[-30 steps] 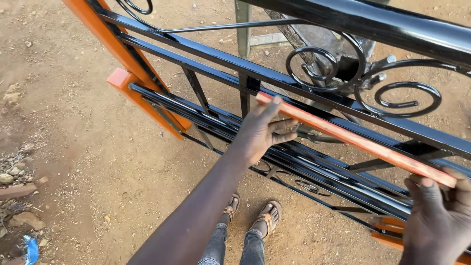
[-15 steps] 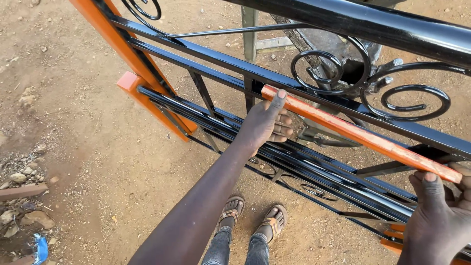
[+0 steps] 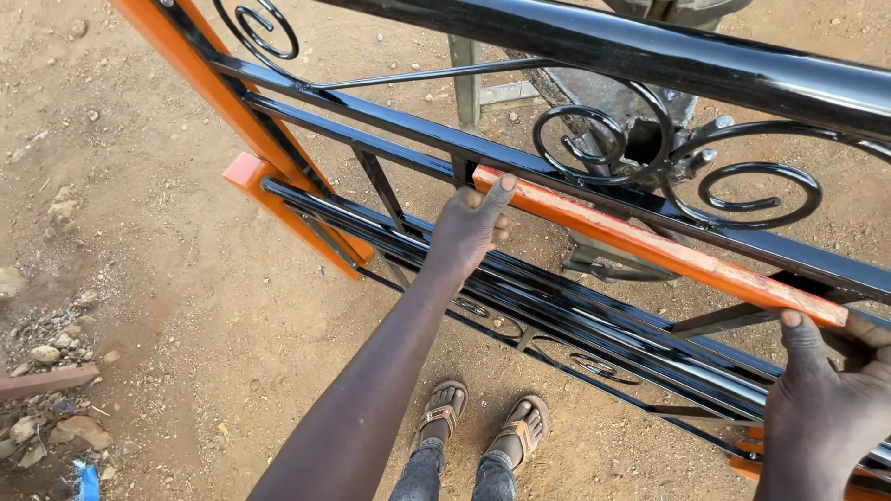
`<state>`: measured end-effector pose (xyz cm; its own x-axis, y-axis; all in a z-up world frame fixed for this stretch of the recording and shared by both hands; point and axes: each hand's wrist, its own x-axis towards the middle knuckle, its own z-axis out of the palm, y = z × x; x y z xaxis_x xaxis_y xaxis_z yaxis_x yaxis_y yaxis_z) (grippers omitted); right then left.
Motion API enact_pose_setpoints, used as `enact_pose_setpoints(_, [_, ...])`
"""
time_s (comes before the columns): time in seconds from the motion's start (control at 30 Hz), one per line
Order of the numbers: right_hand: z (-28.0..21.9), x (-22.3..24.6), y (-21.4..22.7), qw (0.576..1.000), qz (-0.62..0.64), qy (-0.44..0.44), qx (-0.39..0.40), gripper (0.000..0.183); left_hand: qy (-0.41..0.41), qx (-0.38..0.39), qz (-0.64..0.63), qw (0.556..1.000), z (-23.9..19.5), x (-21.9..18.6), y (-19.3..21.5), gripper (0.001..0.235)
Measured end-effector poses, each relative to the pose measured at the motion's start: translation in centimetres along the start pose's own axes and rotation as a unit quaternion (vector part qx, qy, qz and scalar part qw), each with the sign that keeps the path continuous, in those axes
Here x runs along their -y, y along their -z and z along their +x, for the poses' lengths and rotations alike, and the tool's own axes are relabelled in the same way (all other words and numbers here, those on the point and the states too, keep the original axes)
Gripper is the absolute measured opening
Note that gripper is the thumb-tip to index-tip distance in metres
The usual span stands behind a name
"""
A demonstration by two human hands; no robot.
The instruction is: Assembling a metal frame by fitting orange slats into a black metal structure
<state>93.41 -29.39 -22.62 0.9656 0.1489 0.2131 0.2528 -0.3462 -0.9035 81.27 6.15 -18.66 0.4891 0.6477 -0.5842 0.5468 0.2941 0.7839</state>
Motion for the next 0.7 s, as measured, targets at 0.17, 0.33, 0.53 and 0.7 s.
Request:
enact_pose_setpoints(0.17, [1.1, 2.1, -0.3, 0.999, -0.049, 0.018, 0.005, 0.040, 0.009, -0.005, -0.052, 0.999, -0.5, -1.3, 0.8, 0.045])
enact_pose_setpoints(0.33, [1.1, 2.4, -1.5, 1.000, -0.004, 0.004, -0.001, 0.039, 0.017, 0.000, -0.045, 0.999, -0.8, -2.1, 0.9, 0.047])
enact_pose_setpoints(0.53, [0.7, 1.7, -2.9, 0.995, 0.032, -0.085, -0.048, 0.042, 0.037, -0.012, -0.033, 0.999, -2.3, -3.4, 0.9, 0.052])
enact_pose_setpoints(0.7, [1.2, 6.6, -3.4, 0.997, -0.014, 0.003, -0.079, 0.056, 0.029, -0.129, 0.042, 0.990, -0.4, -2.0, 0.5, 0.061])
